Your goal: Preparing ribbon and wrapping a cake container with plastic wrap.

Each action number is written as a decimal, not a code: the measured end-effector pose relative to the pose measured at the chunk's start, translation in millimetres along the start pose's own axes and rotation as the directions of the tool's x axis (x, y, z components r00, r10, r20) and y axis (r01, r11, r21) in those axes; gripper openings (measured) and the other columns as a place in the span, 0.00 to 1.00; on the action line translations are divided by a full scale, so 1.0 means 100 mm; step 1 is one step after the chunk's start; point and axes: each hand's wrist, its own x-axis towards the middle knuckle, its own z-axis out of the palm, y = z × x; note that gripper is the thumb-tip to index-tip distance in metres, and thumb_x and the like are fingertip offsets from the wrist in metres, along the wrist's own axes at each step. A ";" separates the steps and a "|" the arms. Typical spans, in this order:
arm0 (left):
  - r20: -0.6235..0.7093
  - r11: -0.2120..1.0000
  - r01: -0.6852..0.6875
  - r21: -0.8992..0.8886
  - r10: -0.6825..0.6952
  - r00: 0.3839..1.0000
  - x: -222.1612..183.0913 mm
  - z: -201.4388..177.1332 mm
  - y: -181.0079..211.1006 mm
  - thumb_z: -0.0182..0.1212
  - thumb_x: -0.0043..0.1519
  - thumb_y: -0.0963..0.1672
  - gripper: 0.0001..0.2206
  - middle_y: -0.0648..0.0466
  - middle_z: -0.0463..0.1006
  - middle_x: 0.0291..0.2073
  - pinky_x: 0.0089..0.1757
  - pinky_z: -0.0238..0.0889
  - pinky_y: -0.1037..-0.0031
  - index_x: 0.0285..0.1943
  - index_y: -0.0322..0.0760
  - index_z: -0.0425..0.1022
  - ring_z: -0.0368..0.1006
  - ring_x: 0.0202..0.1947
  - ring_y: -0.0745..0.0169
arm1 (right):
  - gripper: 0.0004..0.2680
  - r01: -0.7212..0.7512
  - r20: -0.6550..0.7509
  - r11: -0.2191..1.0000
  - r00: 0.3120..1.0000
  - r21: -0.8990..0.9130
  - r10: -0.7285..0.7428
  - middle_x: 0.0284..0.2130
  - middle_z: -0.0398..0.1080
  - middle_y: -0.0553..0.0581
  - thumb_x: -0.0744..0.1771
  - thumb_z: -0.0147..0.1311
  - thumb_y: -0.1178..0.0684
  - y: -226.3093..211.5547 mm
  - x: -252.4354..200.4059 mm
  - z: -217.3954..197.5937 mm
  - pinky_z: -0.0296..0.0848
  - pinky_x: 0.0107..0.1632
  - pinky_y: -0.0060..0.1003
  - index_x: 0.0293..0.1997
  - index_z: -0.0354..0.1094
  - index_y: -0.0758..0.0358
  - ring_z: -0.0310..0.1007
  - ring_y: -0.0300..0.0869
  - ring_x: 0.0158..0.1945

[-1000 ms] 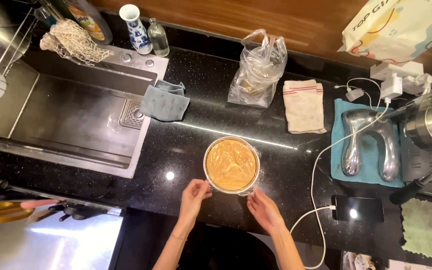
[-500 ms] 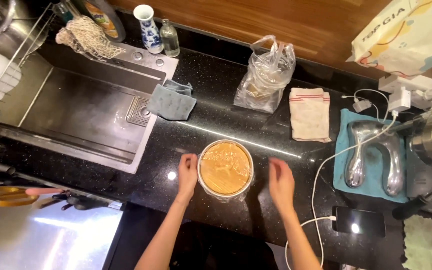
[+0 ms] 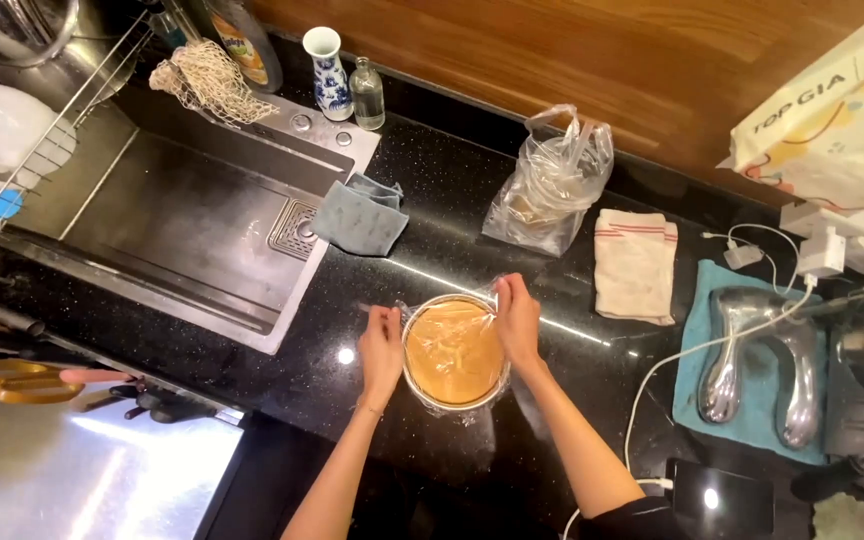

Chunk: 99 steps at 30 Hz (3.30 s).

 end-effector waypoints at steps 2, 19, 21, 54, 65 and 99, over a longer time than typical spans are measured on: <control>0.033 0.996 -0.033 0.080 0.031 0.999 0.00 -0.01 0.15 0.49 0.84 0.51 0.16 0.36 0.89 0.40 0.51 0.75 0.44 0.56 0.38 0.77 0.87 0.49 0.27 | 0.12 -0.008 0.085 0.995 0.996 -0.103 0.017 0.39 0.81 0.75 0.80 0.41 0.45 -0.04 0.05 -0.04 0.75 0.54 0.68 0.57 0.71 0.57 0.82 0.75 0.52; -0.018 0.954 0.025 -0.299 -0.032 0.999 0.60 0.34 -0.44 0.46 0.85 0.49 0.14 0.50 0.82 0.28 0.35 0.71 0.67 0.54 0.40 0.74 0.76 0.28 0.59 | 0.19 -0.226 0.141 0.930 0.971 0.290 0.192 0.22 0.64 0.53 0.81 0.39 0.42 0.92 0.57 0.28 0.67 0.37 0.39 0.35 0.68 0.56 0.67 0.44 0.30; -0.005 0.961 0.028 -0.276 -0.031 1.000 0.70 0.33 -0.48 0.45 0.86 0.50 0.14 0.51 0.81 0.25 0.34 0.70 0.68 0.54 0.40 0.73 0.75 0.26 0.59 | 0.20 -0.211 0.154 0.935 0.973 0.286 0.173 0.22 0.66 0.54 0.81 0.39 0.41 1.06 0.68 0.33 0.69 0.37 0.39 0.35 0.68 0.56 0.69 0.45 0.29; 0.126 0.708 0.297 -0.641 -0.284 0.950 -0.51 -0.03 -0.54 0.71 0.71 0.39 0.11 0.39 0.88 0.55 0.61 0.85 0.61 0.60 0.28 0.84 0.87 0.56 0.48 | 0.26 -0.386 0.148 0.893 0.921 0.233 0.359 0.87 0.54 0.54 0.77 0.33 0.37 -0.48 -0.67 -0.28 0.53 0.86 0.55 0.90 0.50 0.52 0.53 0.50 0.88; 0.434 0.796 0.408 -0.447 -0.206 0.877 -0.82 -0.71 1.14 0.74 0.55 0.54 0.48 0.40 0.81 0.69 0.63 0.81 0.53 0.87 0.47 0.55 0.84 0.63 0.46 | 0.30 -0.468 0.311 0.806 0.876 0.362 0.369 0.77 0.71 0.58 0.71 0.42 0.27 -0.73 -0.98 -0.92 0.72 0.78 0.55 0.80 0.64 0.54 0.73 0.49 0.77; 0.864 0.698 0.660 -0.278 -0.119 0.490 -0.20 -0.32 1.52 0.55 0.41 0.70 0.62 0.41 0.71 0.86 0.74 0.63 0.43 0.91 0.48 0.61 0.68 0.82 0.40 | 0.42 -0.584 0.423 0.464 0.808 0.666 0.410 0.74 0.75 0.66 0.56 0.64 0.41 -0.82 -0.81 -1.78 0.69 0.80 0.72 0.84 0.61 0.56 0.76 0.61 0.75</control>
